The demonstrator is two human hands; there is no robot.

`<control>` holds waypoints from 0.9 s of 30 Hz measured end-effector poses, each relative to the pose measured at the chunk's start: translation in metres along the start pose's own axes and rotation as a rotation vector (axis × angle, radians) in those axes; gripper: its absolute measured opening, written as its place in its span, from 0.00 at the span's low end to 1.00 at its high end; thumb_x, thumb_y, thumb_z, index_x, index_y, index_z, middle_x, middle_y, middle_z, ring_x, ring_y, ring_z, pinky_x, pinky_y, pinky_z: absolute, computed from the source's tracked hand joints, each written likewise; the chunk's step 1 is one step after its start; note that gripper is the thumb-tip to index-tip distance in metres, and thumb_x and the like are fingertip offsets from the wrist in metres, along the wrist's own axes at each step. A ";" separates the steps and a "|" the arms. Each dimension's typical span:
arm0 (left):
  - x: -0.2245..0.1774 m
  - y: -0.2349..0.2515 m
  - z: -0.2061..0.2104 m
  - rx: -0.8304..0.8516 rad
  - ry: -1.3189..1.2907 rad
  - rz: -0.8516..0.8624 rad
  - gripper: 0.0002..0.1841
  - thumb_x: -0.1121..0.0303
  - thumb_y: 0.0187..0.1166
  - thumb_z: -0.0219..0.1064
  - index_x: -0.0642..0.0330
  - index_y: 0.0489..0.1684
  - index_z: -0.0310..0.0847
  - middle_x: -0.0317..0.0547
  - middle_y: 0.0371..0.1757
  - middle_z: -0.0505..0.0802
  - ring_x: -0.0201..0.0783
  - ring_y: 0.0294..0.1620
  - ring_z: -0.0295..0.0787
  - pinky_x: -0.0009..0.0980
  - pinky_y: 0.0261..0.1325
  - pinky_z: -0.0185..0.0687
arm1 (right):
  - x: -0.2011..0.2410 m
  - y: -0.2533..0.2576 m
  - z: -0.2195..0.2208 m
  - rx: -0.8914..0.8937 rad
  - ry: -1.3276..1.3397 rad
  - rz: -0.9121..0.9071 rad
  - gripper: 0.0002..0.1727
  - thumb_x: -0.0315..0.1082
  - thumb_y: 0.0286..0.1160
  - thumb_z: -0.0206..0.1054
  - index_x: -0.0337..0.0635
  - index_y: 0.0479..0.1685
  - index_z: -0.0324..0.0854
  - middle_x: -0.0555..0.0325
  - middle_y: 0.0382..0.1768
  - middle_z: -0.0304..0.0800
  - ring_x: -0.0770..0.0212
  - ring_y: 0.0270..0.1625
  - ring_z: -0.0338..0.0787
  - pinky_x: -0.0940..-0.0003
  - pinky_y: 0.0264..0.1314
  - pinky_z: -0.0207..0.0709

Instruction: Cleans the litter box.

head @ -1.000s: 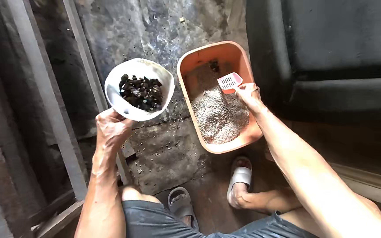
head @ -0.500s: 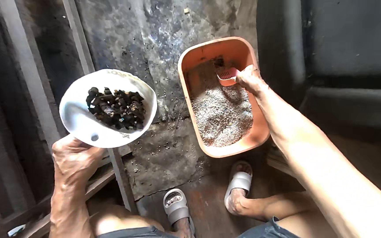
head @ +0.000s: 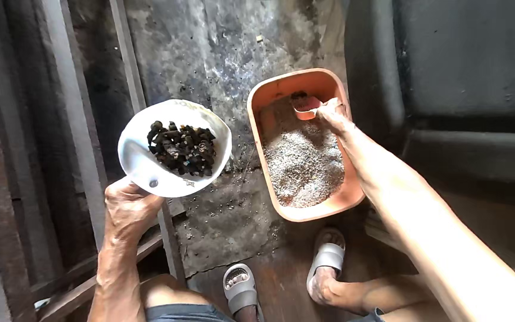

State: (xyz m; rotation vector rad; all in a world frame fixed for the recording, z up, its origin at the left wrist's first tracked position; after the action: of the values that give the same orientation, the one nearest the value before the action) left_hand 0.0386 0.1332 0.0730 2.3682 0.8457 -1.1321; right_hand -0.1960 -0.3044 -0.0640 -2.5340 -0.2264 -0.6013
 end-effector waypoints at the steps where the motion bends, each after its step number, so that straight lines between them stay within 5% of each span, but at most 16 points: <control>1: 0.001 0.000 -0.001 -0.003 0.001 -0.003 0.04 0.70 0.66 0.74 0.53 0.33 0.84 0.22 0.29 0.88 0.08 0.29 0.81 0.11 0.33 0.77 | 0.006 0.001 0.003 -0.011 0.011 -0.005 0.19 0.41 0.73 0.70 0.30 0.47 0.85 0.32 0.52 0.89 0.35 0.58 0.88 0.32 0.59 0.77; 4: 0.004 -0.001 -0.003 -0.005 0.009 -0.009 0.04 0.70 0.66 0.74 0.54 0.33 0.84 0.23 0.28 0.87 0.09 0.28 0.80 0.12 0.32 0.76 | 0.006 0.005 0.014 -0.024 0.027 0.008 0.18 0.41 0.73 0.70 0.30 0.44 0.85 0.33 0.51 0.89 0.36 0.58 0.89 0.33 0.59 0.78; 9: 0.000 0.002 -0.005 -0.014 0.017 0.006 0.05 0.71 0.66 0.74 0.56 0.34 0.85 0.25 0.28 0.88 0.09 0.29 0.81 0.12 0.33 0.76 | -0.021 0.015 0.030 0.000 0.158 0.031 0.21 0.46 0.79 0.69 0.38 0.58 0.89 0.38 0.57 0.91 0.40 0.63 0.88 0.37 0.68 0.76; 20: -0.005 0.006 0.004 0.007 0.020 0.067 0.05 0.68 0.69 0.73 0.57 0.35 0.85 0.26 0.30 0.88 0.09 0.31 0.81 0.12 0.35 0.78 | -0.073 -0.002 0.068 -0.024 0.450 -0.115 0.20 0.31 0.77 0.69 0.44 0.69 0.86 0.43 0.62 0.91 0.48 0.64 0.89 0.43 0.69 0.79; 23: -0.005 0.007 0.006 0.021 0.020 0.065 0.04 0.68 0.69 0.73 0.56 0.35 0.86 0.27 0.31 0.89 0.10 0.31 0.82 0.13 0.35 0.77 | -0.084 -0.027 0.066 -0.067 0.444 -0.143 0.20 0.33 0.78 0.68 0.46 0.69 0.86 0.46 0.60 0.92 0.50 0.61 0.91 0.45 0.68 0.81; 27: -0.010 0.011 0.008 0.031 -0.025 0.065 0.05 0.70 0.68 0.72 0.59 0.36 0.86 0.26 0.32 0.88 0.08 0.33 0.81 0.10 0.40 0.76 | -0.088 -0.109 0.043 -0.180 0.162 -0.221 0.21 0.36 0.84 0.64 0.54 0.75 0.83 0.41 0.57 0.92 0.37 0.54 0.91 0.32 0.54 0.80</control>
State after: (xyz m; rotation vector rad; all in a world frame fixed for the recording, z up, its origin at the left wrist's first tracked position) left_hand 0.0365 0.1169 0.0771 2.3836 0.7422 -1.1546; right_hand -0.2877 -0.1925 -0.0878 -2.6338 -0.4135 -0.9466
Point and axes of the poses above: each hand's wrist, its own y-axis towards the middle knuckle, its own z-axis out of the palm, x = y × z, the point moved 2 cm from there along y, towards the middle knuckle
